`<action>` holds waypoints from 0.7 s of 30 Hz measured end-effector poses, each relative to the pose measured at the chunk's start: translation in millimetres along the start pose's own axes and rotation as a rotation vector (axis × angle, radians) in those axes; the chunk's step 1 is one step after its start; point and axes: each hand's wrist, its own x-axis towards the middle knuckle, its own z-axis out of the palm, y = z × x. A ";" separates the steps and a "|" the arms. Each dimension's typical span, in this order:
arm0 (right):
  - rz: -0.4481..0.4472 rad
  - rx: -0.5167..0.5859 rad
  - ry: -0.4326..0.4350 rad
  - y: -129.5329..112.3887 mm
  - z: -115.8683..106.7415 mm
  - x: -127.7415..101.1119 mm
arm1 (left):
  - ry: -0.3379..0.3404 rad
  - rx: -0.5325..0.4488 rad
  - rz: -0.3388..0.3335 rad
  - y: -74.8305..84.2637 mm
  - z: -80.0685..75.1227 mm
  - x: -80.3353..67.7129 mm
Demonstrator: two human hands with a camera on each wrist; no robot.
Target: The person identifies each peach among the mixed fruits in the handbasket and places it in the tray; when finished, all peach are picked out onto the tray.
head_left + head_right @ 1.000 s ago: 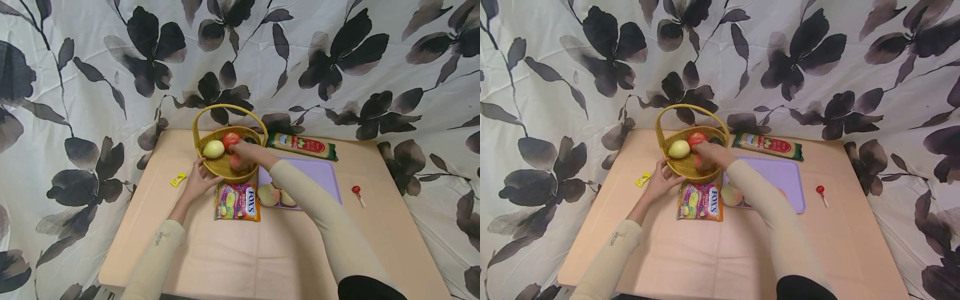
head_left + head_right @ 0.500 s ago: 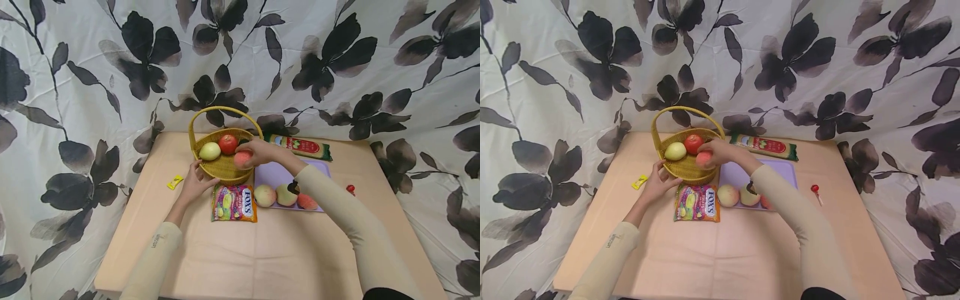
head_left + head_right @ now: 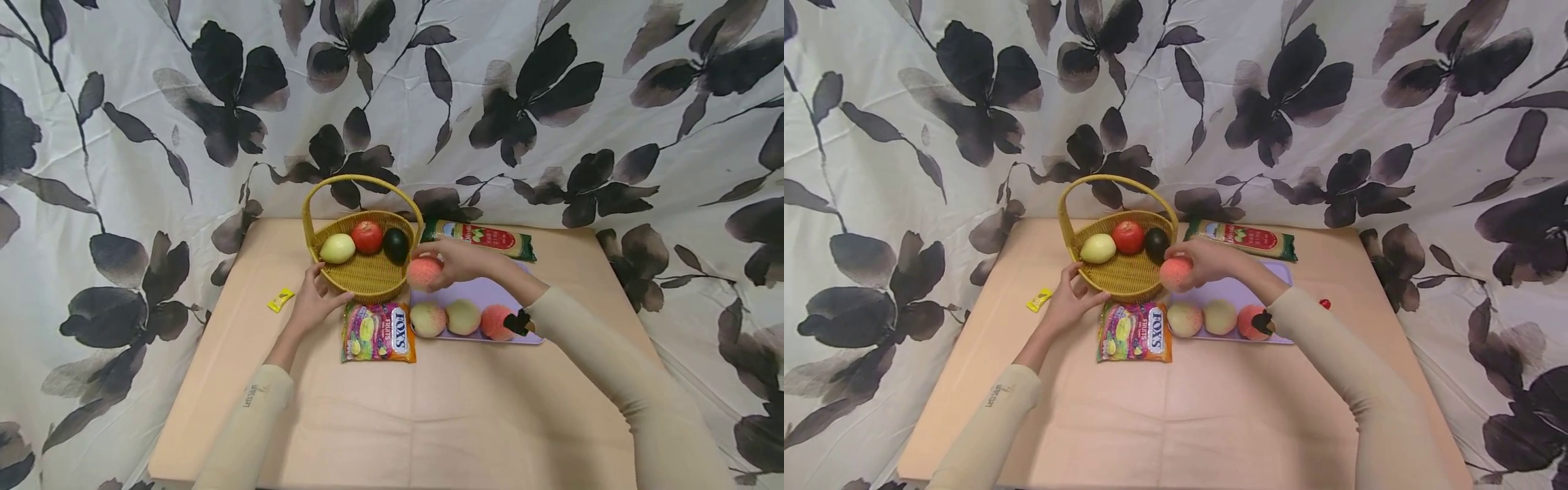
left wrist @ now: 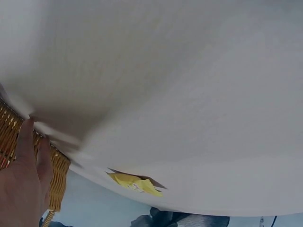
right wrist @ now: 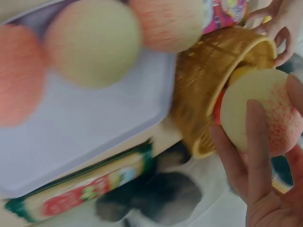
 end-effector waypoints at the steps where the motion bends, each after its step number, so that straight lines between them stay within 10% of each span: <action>1: 0.015 0.023 -0.005 5.2 -1.6 -7.0 | 0.000 -0.001 -0.002 -0.2 -0.1 0.1; 21: 0.368 0.164 -0.022 121.1 -6.1 -123.1 | -0.002 0.011 0.028 0.0 1.2 0.4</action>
